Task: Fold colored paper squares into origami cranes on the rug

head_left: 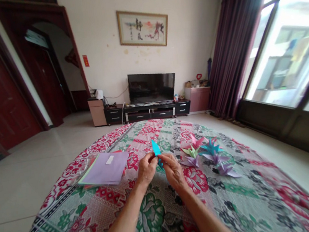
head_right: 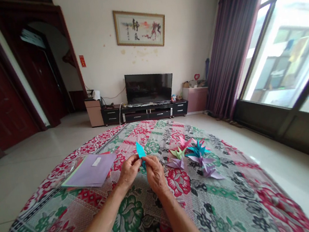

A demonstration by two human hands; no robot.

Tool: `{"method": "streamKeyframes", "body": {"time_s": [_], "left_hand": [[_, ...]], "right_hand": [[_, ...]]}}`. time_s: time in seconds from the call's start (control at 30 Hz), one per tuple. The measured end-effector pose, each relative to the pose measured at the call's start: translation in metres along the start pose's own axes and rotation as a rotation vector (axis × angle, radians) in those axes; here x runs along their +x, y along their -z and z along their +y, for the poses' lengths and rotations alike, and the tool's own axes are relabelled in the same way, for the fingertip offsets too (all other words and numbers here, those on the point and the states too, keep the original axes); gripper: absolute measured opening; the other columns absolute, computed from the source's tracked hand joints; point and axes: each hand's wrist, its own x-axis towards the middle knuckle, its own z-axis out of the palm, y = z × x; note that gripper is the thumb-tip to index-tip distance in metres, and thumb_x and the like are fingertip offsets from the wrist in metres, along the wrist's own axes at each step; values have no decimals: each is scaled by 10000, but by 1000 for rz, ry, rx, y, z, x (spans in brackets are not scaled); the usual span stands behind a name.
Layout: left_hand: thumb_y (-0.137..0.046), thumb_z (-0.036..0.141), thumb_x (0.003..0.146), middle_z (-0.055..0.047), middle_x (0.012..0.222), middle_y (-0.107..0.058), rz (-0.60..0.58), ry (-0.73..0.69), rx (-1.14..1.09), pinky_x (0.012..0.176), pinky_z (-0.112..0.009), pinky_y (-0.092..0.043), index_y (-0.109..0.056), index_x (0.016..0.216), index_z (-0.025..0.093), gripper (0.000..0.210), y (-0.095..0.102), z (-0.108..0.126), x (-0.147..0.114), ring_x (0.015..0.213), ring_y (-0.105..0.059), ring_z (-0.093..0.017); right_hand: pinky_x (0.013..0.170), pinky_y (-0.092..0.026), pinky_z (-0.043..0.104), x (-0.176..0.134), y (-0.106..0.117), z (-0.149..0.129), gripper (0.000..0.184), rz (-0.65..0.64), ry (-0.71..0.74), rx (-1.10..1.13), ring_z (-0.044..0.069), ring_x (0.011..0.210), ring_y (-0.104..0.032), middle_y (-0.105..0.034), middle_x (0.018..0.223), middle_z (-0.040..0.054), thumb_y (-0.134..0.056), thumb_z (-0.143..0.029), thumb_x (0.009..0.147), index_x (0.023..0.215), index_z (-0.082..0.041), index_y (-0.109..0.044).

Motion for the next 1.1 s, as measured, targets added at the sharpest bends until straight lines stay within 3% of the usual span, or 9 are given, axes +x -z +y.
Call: {"method": "streamKeyframes", "body": {"time_s": [0.13,0.2,0.3,0.4,0.57,0.87,1.1], "left_hand": [[-520,290,711,5,619,-613,-6,7,31,529,-207,-381,-685,835,156,246,5,0,1,564,-502,-120],[-512,281,707,4,617,-616,-31,4,23,530,-208,-379,-690,824,155,247,6,4,-1,566,-506,-122],[-510,264,694,5,601,-611,-61,-6,18,524,-209,-374,-699,808,153,248,5,7,-3,551,-490,-117],[-512,238,680,14,570,-587,-93,-2,23,505,-206,-361,-706,803,149,246,4,7,-4,521,-455,-104],[-530,223,667,25,545,-572,-126,37,-32,500,-203,-359,-699,831,139,250,5,10,-5,512,-462,-99],[-609,281,657,1,651,-623,-130,55,-144,545,-203,-386,-680,870,132,269,5,9,-5,565,-500,-102],[-610,271,648,15,607,-605,-186,88,-203,553,-210,-381,-690,829,135,240,6,9,-5,536,-477,-92]], "right_hand": [[697,-451,283,1,1,-6,182,100,-84,-33,180,827,-560,-625,885,54,-556,-304,760,863,-221,-681],[679,-452,277,3,3,-4,230,158,-173,15,184,821,-561,-632,886,55,-610,-343,723,899,-203,-661],[688,-454,280,5,5,0,326,107,-309,150,181,796,-575,-653,883,49,-648,-372,691,959,-186,-645],[638,-447,268,7,6,2,295,24,-379,253,153,687,-569,-662,810,27,-663,-372,677,899,-179,-661],[557,-430,255,6,6,3,263,8,-440,361,125,557,-528,-640,665,-2,-703,-385,624,792,-184,-678],[563,-428,256,5,8,3,280,-54,-469,393,121,555,-518,-639,675,0,-715,-401,620,808,-195,-685],[604,-455,273,4,8,6,282,-61,-506,456,135,582,-555,-642,691,-3,-724,-416,613,790,-204,-666]]}}
